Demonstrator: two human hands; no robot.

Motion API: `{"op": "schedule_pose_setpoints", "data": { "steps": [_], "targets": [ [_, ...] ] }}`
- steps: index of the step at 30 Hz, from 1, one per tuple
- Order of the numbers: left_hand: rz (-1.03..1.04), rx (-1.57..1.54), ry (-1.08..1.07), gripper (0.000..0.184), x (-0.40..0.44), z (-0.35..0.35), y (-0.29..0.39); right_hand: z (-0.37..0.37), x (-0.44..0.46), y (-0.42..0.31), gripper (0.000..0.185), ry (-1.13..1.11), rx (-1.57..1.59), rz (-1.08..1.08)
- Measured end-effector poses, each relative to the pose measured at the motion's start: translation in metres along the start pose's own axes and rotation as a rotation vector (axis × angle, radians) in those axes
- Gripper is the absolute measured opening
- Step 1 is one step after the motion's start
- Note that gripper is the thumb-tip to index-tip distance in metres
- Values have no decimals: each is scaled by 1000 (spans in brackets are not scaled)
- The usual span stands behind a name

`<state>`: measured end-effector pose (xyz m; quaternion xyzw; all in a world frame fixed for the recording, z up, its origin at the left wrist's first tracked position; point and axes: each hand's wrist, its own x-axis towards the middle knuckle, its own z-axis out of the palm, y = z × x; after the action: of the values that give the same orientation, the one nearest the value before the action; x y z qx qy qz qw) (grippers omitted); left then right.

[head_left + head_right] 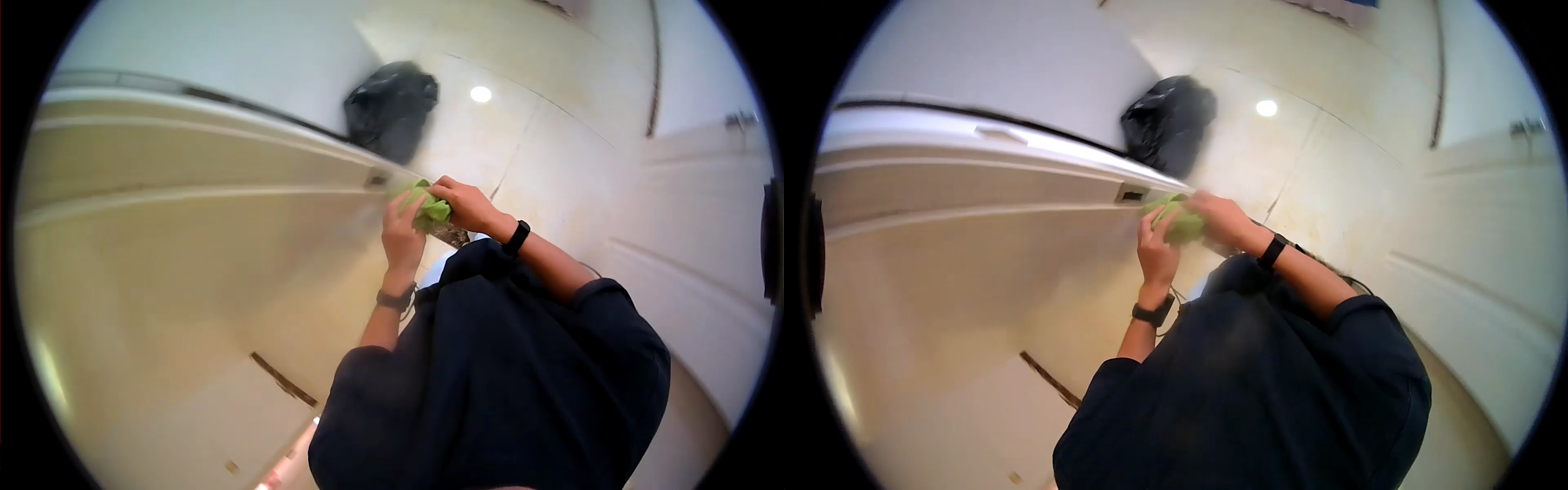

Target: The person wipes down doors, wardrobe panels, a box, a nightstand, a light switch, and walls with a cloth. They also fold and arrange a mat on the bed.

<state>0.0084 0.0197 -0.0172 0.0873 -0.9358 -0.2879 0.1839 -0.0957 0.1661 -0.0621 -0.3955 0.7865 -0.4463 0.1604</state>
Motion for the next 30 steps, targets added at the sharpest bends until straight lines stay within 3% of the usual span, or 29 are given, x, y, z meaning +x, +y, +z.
{"op": "schedule_pose_setpoints", "data": {
  "steps": [3, 6, 11, 18, 24, 30],
  "targets": [
    [86, -124, -174, 56, -10, -3, 2, -21, -39, -26, 44, 61, -25, 44],
    [140, -311, -411, 55, -5, 2, 0, -18, -72, -30, 45, 26, -117, 241],
    [431, -469, -567, 53, -16, 62, 50, -39, -168, -32, 47, 218, -266, 392],
    [753, -593, -797, 50, -23, 83, 158, -63, -271, -90, 47, 575, -278, 648],
    [943, -644, -922, 56, -33, 102, 256, -89, -335, -106, 45, 939, -419, 664],
    [1132, -728, -953, 61, -54, 137, 368, -135, -407, -111, 47, 1163, -540, 720]
  ]
}}
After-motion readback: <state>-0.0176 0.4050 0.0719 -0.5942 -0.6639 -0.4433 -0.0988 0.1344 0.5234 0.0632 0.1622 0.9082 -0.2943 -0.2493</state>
